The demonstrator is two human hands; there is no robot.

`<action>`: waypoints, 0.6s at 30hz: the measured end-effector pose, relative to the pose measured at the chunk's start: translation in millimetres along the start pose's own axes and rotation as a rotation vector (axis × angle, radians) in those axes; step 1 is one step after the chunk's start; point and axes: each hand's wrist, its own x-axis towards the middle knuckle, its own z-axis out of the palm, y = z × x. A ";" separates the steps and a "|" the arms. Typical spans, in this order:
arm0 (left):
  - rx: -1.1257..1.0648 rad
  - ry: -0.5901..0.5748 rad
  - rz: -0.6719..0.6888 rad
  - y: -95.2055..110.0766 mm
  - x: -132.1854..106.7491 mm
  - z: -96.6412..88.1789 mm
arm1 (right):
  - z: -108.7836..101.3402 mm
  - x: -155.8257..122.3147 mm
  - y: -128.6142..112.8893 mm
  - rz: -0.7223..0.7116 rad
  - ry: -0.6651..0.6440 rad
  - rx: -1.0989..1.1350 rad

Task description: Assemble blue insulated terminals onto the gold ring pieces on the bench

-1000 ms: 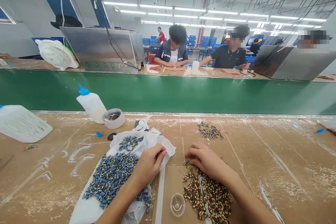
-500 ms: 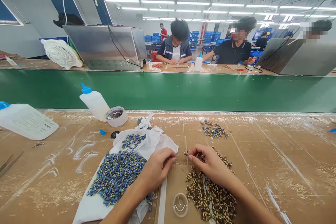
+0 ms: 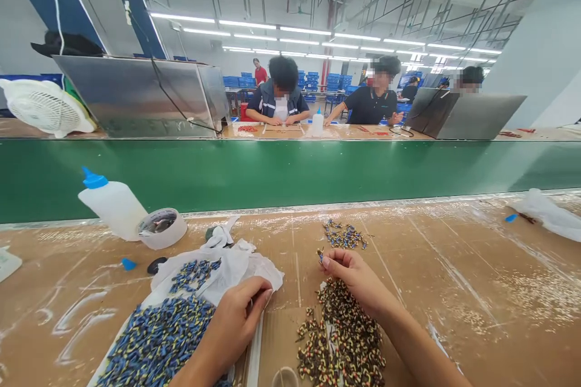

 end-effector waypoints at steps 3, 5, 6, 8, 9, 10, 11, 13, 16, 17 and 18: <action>0.024 0.023 -0.012 -2.7 0.7 -1.7 | -15.3 14.1 13.0 -0.084 0.191 -0.136; 0.051 0.073 -0.017 -7.9 1.9 -8.1 | -30.7 25.8 23.3 -0.113 0.292 -0.172; 0.069 0.118 -0.023 -12.3 2.4 -13.4 | -39.1 31.3 28.3 -0.122 0.327 -0.183; 0.121 0.254 -0.056 -26.1 3.0 -28.1 | -55.3 40.0 36.8 -0.130 0.407 -0.209; 0.158 0.331 -0.094 -35.6 3.0 -36.7 | -62.3 43.0 40.1 -0.132 0.450 -0.225; 0.200 0.409 -0.140 -46.4 2.7 -45.5 | -68.4 45.1 42.7 -0.134 0.492 -0.241; 0.243 0.449 -0.193 -58.1 2.2 -53.9 | -73.4 46.3 44.7 -0.137 0.532 -0.254; 0.326 0.443 -0.316 -81.4 0.8 -66.7 | -80.6 47.0 47.0 -0.145 0.600 -0.273; 0.399 0.373 -0.414 -105.1 -1.6 -72.3 | -86.2 45.3 48.0 -0.157 0.668 -0.289; 0.419 0.342 -0.395 -108.5 -2.3 -71.0 | -87.0 44.5 48.2 -0.159 0.682 -0.294; 0.442 0.314 -0.364 -109.7 -2.9 -68.8 | -87.3 43.9 48.6 -0.160 0.693 -0.300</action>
